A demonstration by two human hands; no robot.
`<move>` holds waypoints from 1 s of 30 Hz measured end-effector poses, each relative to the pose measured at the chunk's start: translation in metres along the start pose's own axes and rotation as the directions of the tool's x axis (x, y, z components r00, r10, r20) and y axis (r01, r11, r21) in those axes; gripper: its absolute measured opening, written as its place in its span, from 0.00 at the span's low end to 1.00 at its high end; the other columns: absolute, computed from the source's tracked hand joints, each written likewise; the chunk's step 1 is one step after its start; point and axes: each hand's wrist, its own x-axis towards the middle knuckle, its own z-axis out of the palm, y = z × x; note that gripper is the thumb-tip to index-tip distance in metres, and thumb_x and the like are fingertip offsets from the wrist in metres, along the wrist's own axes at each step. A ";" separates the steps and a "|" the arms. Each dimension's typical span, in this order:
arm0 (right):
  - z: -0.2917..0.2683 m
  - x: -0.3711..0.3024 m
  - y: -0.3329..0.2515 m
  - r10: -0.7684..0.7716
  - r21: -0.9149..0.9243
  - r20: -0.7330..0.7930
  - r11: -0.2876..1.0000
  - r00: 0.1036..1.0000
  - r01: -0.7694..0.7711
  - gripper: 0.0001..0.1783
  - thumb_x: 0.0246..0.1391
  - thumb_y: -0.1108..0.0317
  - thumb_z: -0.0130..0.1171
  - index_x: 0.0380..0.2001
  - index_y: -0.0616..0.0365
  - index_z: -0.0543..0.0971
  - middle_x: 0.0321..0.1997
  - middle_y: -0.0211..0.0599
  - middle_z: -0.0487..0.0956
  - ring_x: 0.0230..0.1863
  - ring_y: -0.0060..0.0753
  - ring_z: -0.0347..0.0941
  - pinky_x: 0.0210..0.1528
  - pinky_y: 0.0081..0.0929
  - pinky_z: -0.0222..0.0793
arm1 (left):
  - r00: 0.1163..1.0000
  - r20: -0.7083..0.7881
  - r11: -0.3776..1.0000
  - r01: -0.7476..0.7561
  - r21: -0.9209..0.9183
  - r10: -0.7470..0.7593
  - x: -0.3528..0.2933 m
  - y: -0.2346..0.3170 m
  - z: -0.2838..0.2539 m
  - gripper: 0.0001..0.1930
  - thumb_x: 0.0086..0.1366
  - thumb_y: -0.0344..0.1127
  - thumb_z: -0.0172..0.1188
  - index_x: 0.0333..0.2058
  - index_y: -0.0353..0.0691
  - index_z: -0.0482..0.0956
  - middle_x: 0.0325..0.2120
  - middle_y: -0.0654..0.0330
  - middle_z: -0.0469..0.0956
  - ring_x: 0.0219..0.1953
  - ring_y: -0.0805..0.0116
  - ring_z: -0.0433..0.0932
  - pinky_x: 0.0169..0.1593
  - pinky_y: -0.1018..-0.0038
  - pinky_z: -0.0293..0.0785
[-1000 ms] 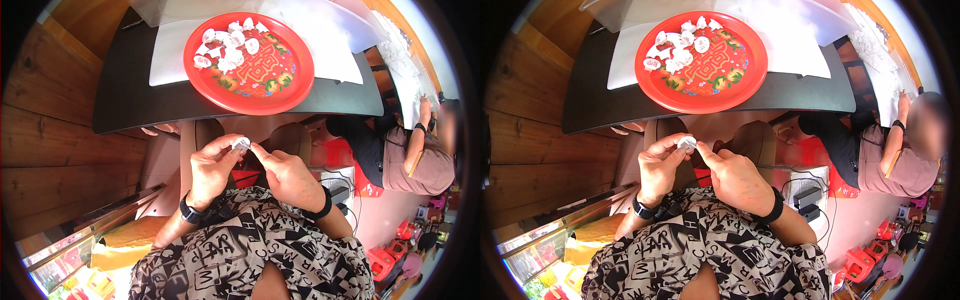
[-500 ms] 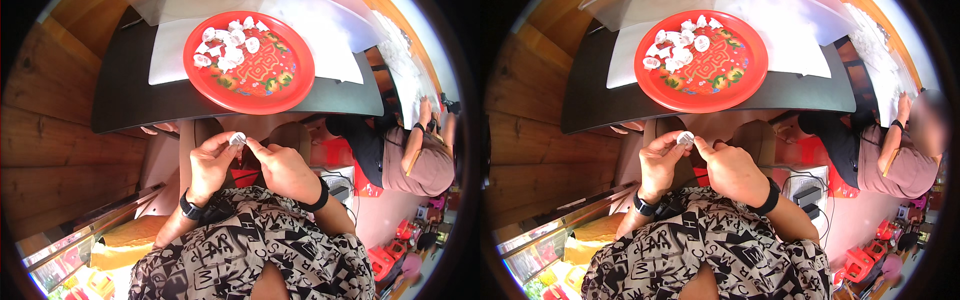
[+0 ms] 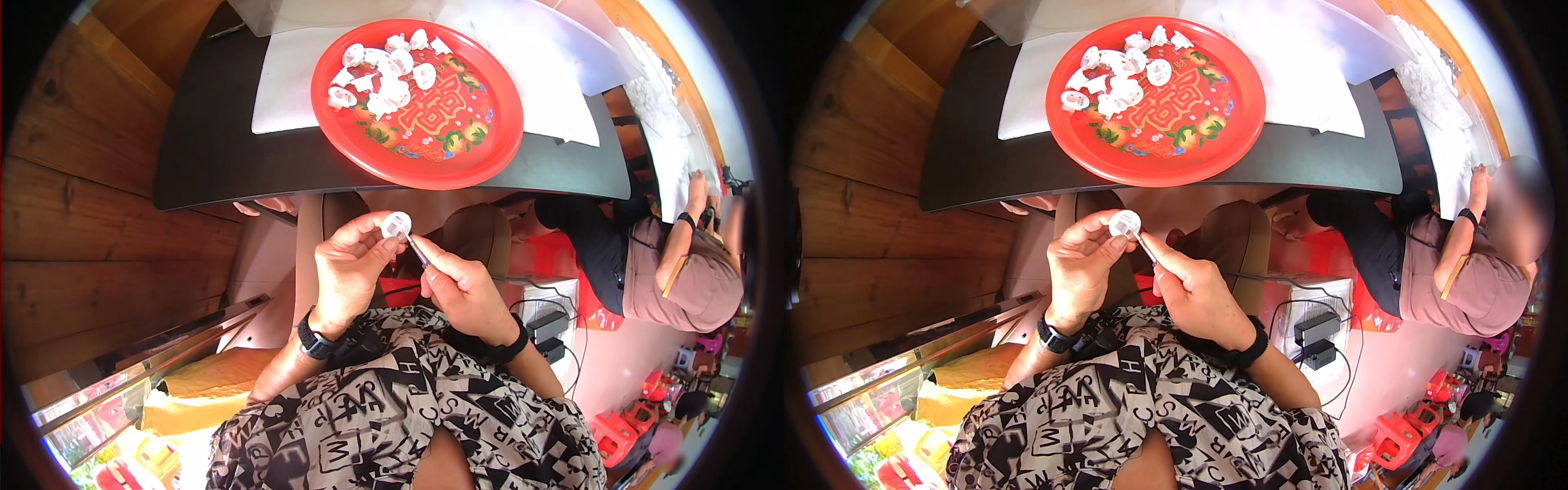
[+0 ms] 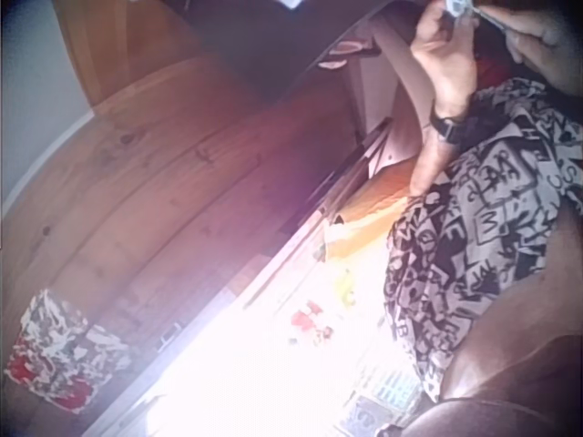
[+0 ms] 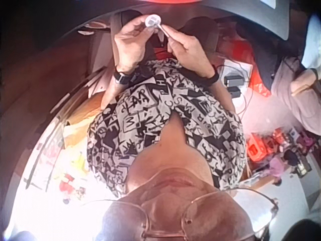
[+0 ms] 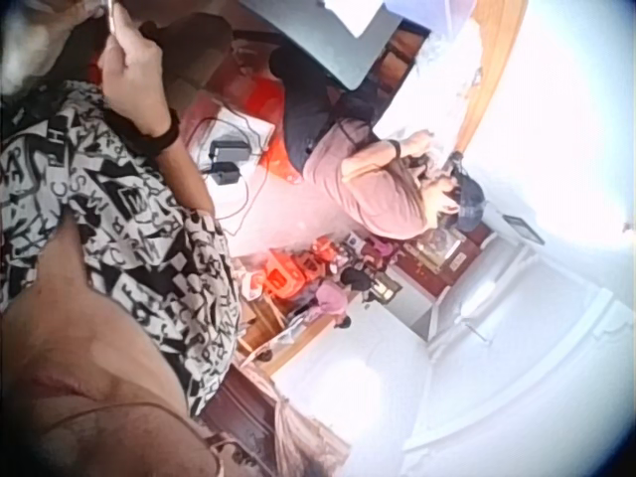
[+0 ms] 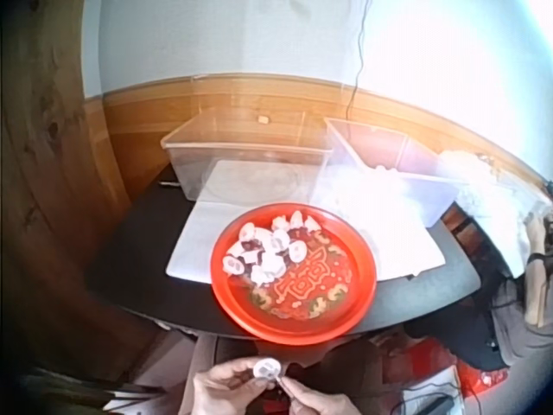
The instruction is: Manually assembling or inspecting small white plastic components at a workspace.
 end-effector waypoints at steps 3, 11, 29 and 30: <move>0.005 -0.001 0.000 -0.009 0.021 -0.014 1.000 1.000 0.009 0.26 0.54 0.79 0.42 0.58 0.59 0.64 0.20 0.32 0.69 0.23 0.19 0.65 0.30 0.18 0.66 | 1.000 -0.018 1.000 -0.002 -0.002 0.002 -0.002 0.000 0.002 0.14 0.58 0.17 0.53 0.44 0.29 0.73 0.39 0.52 0.77 0.40 0.68 0.76 0.43 0.75 0.76; 0.014 0.000 0.012 -0.183 -0.100 -0.052 0.979 0.982 0.178 0.28 0.51 0.81 0.45 0.58 0.64 0.62 0.22 0.41 0.69 0.23 0.29 0.67 0.30 0.22 0.66 | 0.997 -0.052 0.998 -0.051 0.038 0.053 -0.003 -0.004 0.004 0.13 0.59 0.22 0.57 0.43 0.32 0.74 0.32 0.60 0.78 0.31 0.78 0.76 0.32 0.84 0.73; 0.003 0.006 -0.032 -0.142 -0.961 0.211 0.149 0.967 0.231 0.31 0.39 0.73 0.53 0.51 0.69 0.68 0.22 0.42 0.72 0.19 0.36 0.73 0.19 0.30 0.68 | 0.999 -0.012 0.910 0.051 0.411 -0.051 0.002 0.000 0.006 0.09 0.58 0.18 0.54 0.38 0.28 0.75 0.37 0.55 0.77 0.37 0.72 0.77 0.39 0.78 0.76; -0.001 0.006 -0.032 -0.161 -0.945 0.203 0.227 0.966 0.236 0.31 0.39 0.73 0.53 0.52 0.68 0.68 0.24 0.42 0.72 0.21 0.37 0.73 0.20 0.30 0.69 | 0.999 -0.014 0.910 0.051 0.411 -0.050 0.003 0.000 0.004 0.09 0.58 0.18 0.54 0.38 0.28 0.75 0.37 0.55 0.77 0.37 0.72 0.77 0.39 0.78 0.76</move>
